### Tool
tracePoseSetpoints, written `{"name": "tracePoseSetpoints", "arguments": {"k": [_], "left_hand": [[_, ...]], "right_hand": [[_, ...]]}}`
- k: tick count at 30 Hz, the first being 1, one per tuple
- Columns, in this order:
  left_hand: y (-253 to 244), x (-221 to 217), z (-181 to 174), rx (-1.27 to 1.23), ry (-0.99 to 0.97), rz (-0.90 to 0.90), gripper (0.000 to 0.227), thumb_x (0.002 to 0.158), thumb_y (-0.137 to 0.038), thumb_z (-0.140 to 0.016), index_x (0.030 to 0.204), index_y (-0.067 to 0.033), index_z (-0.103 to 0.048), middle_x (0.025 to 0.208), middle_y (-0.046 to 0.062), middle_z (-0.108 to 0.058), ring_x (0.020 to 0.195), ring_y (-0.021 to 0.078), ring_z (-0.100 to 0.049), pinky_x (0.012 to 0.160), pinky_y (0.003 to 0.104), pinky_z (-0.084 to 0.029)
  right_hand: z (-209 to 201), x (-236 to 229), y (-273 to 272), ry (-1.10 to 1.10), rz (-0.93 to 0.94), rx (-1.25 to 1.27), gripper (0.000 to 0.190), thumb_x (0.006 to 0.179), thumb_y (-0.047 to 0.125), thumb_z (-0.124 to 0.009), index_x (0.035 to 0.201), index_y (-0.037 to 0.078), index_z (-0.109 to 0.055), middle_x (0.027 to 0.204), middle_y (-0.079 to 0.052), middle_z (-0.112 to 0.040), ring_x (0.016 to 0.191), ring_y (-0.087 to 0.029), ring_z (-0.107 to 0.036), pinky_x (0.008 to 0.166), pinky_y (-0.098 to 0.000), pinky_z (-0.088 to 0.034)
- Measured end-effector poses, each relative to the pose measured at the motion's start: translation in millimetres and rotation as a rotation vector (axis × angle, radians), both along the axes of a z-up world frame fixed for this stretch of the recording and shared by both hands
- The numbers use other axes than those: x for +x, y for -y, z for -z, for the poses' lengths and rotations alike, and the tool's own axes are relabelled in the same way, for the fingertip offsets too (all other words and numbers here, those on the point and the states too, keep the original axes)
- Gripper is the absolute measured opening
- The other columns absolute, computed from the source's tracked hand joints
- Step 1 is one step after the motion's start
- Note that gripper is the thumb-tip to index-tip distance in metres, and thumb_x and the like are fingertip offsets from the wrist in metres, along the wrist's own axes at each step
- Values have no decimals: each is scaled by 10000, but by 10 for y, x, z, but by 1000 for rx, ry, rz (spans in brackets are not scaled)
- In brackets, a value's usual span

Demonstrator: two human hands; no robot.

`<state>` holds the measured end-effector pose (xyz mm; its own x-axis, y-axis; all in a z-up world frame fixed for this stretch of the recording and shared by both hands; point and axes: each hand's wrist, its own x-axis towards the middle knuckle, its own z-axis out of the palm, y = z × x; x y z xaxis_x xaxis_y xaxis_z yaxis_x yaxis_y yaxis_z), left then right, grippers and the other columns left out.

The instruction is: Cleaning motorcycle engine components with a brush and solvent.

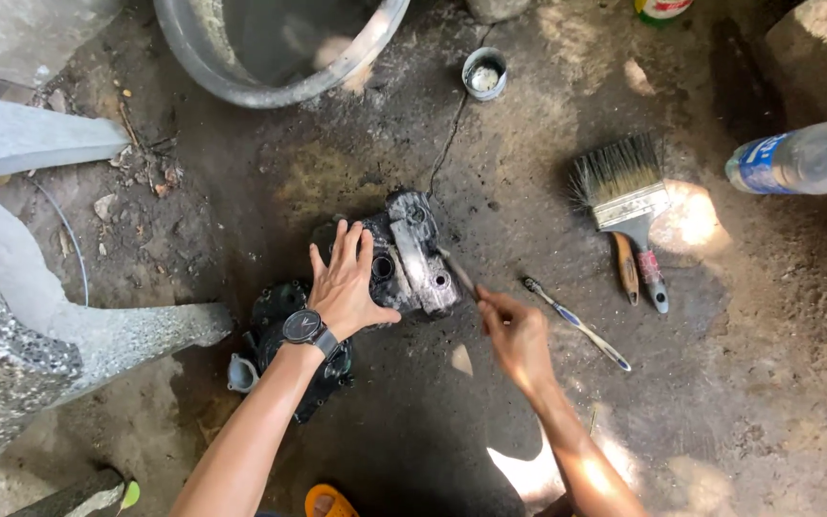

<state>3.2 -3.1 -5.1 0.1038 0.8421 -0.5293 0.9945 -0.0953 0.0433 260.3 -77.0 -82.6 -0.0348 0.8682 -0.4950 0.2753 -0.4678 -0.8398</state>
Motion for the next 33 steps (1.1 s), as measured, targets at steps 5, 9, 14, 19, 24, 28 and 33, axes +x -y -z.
{"name": "tracePoseSetpoints", "arguments": {"k": [5, 9, 14, 19, 24, 28, 33], "left_hand": [[-26, 29, -27, -25, -26, -2, 1421, 490, -522, -984, 1545, 42, -218, 1633, 206, -160, 1545, 397, -65, 1159, 754, -114], [-14, 33, -5, -14, -28, -3, 1436, 478, -509, -995, 1546, 46, -211, 1636, 205, -153, 1542, 396, -79, 1157, 757, -114], [-43, 57, -62, -27, -36, 16, 1419, 491, -497, -993, 1540, 64, -219, 1635, 214, -168, 1547, 398, -94, 1153, 759, -136], [-49, 48, -45, 1, -28, 28, 1426, 484, -507, -996, 1526, 87, -226, 1619, 234, -176, 1534, 408, -98, 1149, 764, -128], [-19, 37, -69, 29, 1, 52, 1374, 501, -504, -986, 1507, 99, -269, 1608, 239, -215, 1535, 417, -119, 1129, 771, -160], [-30, 39, -78, 35, -1, 28, 1376, 493, -511, -989, 1495, 101, -272, 1597, 237, -215, 1534, 416, -109, 1137, 769, -146], [-49, 105, -121, -50, -51, 0, 1412, 475, -488, -999, 1523, 80, -241, 1617, 213, -186, 1543, 390, -91, 1165, 746, -116]], "right_hand": [[23, 8, -38, -45, 95, 59, 296, 964, 139, -671, 1248, 83, -735, 689, 9, -689, 543, -54, -553, 460, -265, -444], [60, -78, -57, -28, -3, 113, 307, 984, 138, -674, 1276, 109, -760, 670, -121, -683, 479, -123, -461, 409, -314, -342], [-110, 31, -51, 146, -6, 247, 225, 971, 189, -673, 1155, 107, -773, 731, -50, -749, 400, -89, -538, 332, -306, -407], [-150, -107, -81, 241, -68, 16, 314, 962, 155, -591, 1222, 180, -764, 685, -40, -718, 348, -149, -469, 272, -332, -391], [-422, -118, -108, 360, -49, 462, 155, 955, 183, -694, 1049, 138, -809, 692, -107, -689, 421, -227, -551, 397, -406, -421], [-391, -107, -26, 374, -59, 642, 201, 938, 128, -704, 1118, 116, -792, 801, -112, -706, 534, -261, -610, 463, -390, -477], [-427, 32, -84, 412, -64, 527, 259, 894, 99, -748, 1139, 158, -808, 714, -80, -698, 461, -203, -568, 428, -386, -445]]}}
